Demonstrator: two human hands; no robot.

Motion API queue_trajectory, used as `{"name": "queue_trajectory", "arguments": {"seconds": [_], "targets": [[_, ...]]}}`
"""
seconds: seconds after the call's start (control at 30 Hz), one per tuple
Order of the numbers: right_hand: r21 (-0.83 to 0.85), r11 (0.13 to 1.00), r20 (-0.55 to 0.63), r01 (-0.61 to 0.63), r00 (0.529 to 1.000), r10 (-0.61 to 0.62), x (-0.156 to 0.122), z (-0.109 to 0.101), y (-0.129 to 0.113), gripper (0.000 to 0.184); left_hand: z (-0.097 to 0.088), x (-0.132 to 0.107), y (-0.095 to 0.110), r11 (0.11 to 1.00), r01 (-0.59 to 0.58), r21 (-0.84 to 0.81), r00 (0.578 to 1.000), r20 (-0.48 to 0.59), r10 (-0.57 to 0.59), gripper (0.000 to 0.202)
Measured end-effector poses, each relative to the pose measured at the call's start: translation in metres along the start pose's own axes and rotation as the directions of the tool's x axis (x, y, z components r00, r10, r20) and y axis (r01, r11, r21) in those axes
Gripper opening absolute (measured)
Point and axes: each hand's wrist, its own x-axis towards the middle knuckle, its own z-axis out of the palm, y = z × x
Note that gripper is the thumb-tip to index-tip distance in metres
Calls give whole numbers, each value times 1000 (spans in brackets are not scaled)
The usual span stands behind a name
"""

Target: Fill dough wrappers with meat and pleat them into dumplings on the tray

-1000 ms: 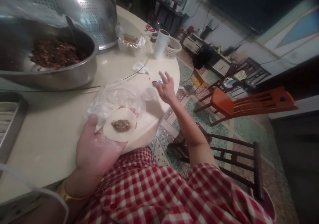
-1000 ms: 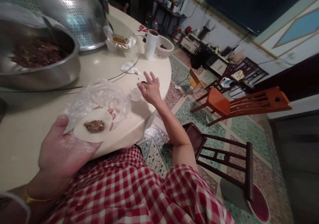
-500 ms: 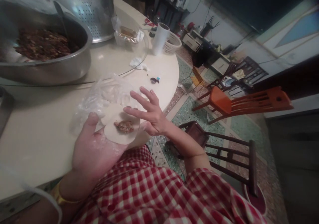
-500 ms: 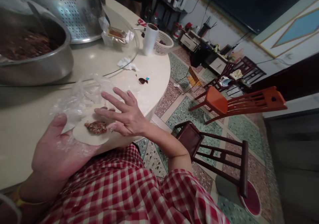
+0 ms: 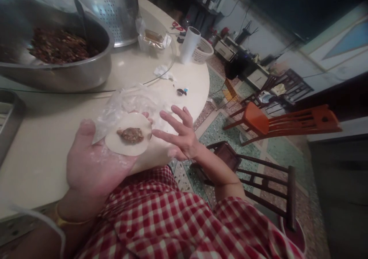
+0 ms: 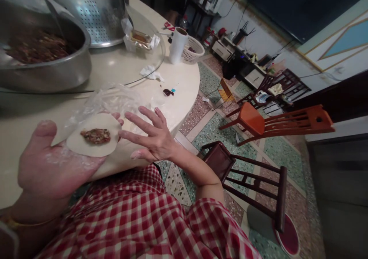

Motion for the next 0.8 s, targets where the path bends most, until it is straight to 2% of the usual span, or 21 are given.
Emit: {"name": "queue_trajectory", "arguments": {"seconds": [0.13, 0.2, 0.3, 0.37, 0.43, 0.5, 0.53, 0.57, 0.63, 0.8], "targets": [[-57, 997, 110, -56, 992, 62, 3, 9, -4, 67, 2, 0, 0, 999, -15, 38, 1000, 1, 15, 63], [-58, 998, 126, -36, 991, 43, -2, 12, -7, 67, 0, 1, 0, 999, -26, 45, 999, 21, 25, 65], [-23, 1000, 63, -7, 998, 8, -13, 12, -2, 66, 0, 1, 0, 995, -73, 61, 994, 79, 68, 68], [-24, 995, -16, -101, 995, 100, -18, 11, 11, 63, 3, 2, -1, 992, -105, 65, 990, 99, 98, 69], [-83, 941, -23, -327, 945, 326, -19, 11, 32, 61, 6, 3, -3, 991, -122, 59, 989, 94, 117, 70], [-166, 834, 82, -526, 836, 543, -17, 14, 54, 62, 7, 4, -4, 990, -130, 46, 989, 78, 126, 69], [-201, 789, 144, -580, 779, 610, -16, 16, 63, 62, 7, 5, -5, 991, -129, 40, 989, 74, 126, 68], [-225, 759, 199, -611, 734, 649, -14, 19, 70, 63, 6, 6, -5, 991, -129, 36, 989, 72, 126, 67], [-248, 736, 285, -630, 679, 677, -9, 26, 79, 63, 4, 7, -6, 989, -136, 49, 989, 70, 133, 63], [-230, 733, 377, -640, 636, 673, 3, 41, 91, 59, 7, 8, -7, 989, -132, 72, 990, -35, 135, 63]]}}
